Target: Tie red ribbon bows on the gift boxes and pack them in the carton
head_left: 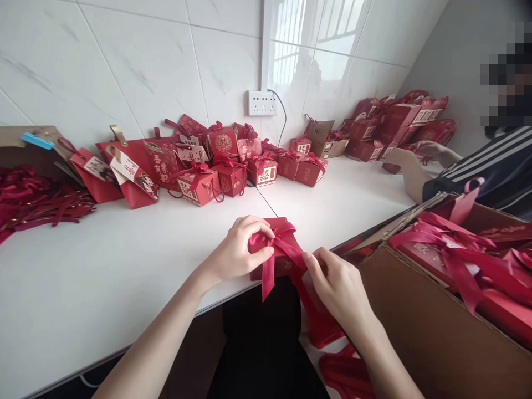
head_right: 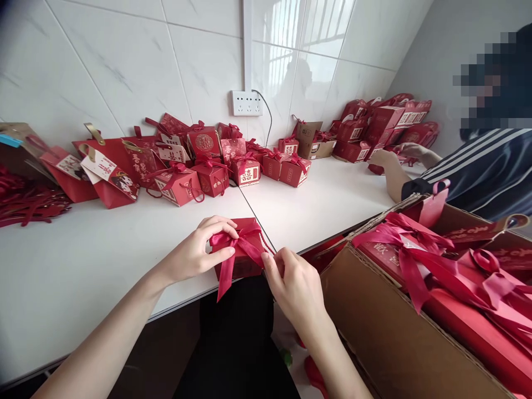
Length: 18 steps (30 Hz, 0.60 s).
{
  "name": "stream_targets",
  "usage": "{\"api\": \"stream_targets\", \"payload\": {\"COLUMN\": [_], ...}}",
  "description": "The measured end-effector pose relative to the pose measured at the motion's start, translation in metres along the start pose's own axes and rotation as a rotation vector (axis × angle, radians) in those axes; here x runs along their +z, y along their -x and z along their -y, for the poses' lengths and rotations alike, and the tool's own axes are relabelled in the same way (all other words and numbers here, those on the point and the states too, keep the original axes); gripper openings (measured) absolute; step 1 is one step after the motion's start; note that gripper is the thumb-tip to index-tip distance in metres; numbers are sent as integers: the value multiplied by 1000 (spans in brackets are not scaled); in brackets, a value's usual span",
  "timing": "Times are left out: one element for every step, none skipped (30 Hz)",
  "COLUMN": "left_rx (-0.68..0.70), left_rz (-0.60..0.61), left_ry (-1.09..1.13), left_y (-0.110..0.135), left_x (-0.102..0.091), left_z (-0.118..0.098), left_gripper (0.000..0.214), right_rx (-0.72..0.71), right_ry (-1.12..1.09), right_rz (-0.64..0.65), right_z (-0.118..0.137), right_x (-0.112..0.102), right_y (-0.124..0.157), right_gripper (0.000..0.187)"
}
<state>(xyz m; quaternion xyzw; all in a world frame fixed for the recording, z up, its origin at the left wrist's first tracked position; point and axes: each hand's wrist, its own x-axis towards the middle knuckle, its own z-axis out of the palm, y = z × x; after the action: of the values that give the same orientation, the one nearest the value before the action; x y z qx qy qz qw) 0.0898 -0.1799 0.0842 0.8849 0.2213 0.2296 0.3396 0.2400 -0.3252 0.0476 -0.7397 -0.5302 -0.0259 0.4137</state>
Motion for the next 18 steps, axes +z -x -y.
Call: {"api": "stream_targets", "payload": {"left_rx": [4, 7, 9, 9, 9, 10, 11, 13, 15, 21, 28, 35, 43, 45, 44, 48, 54, 59], "left_rz": [16, 30, 43, 52, 56, 57, 54, 48, 38, 24, 9, -8, -29, -45, -67, -95, -124, -156], "left_ry": [0, 1, 4, 9, 17, 27, 41, 57, 75, 96, 118, 140, 162, 182, 204, 224, 243, 258], "left_y": [1, 1, 2, 3, 3, 3, 4, 4, 5, 6, 8, 9, 10, 11, 11, 11, 12, 12], "left_x": [-1, -2, -2, -2, -3, -2, -2, -1, 0, 2, 4, 6, 9, 13, 16, 20, 24, 28], "left_z": [0, 1, 2, 2, 3, 4, 5, 6, 7, 8, 10, 12, 13, 15, 17, 18, 19, 20], "left_gripper": [15, 16, 18, 19, 19, 19, 19, 19, 19, 19, 19, 19, 19, 18, 18, 18, 18, 18], "right_rx": [82, 145, 194, 233, 265, 291, 314, 332, 344, 349, 349, 345, 340, 340, 341, 333, 314, 303], "right_ry": [-16, -57, -114, -177, -236, -289, -330, -364, -388, -404, -412, -414, -415, -416, -419, -418, -424, -418], "right_rz": [67, 130, 179, 214, 240, 261, 278, 292, 300, 298, 284, 266, 244, 228, 244, 252, 256, 235], "right_z": [-2, -3, -4, -4, -5, -5, -6, -6, -6, -6, -6, -7, -8, -11, -16, -22, -29, -36], "right_x": [0, 2, 3, 5, 7, 9, 10, 11, 11, 11, 11, 11, 11, 11, 11, 11, 10, 10], "right_y": [-1, -1, -1, -1, -1, -1, 0, 1, 2, 4, 7, 10, 13, 15, 17, 18, 18, 17], "right_gripper": [40, 42, 43, 44, 44, 45, 46, 46, 47, 48, 49, 50, 50, 51, 51, 51, 51, 50]}}
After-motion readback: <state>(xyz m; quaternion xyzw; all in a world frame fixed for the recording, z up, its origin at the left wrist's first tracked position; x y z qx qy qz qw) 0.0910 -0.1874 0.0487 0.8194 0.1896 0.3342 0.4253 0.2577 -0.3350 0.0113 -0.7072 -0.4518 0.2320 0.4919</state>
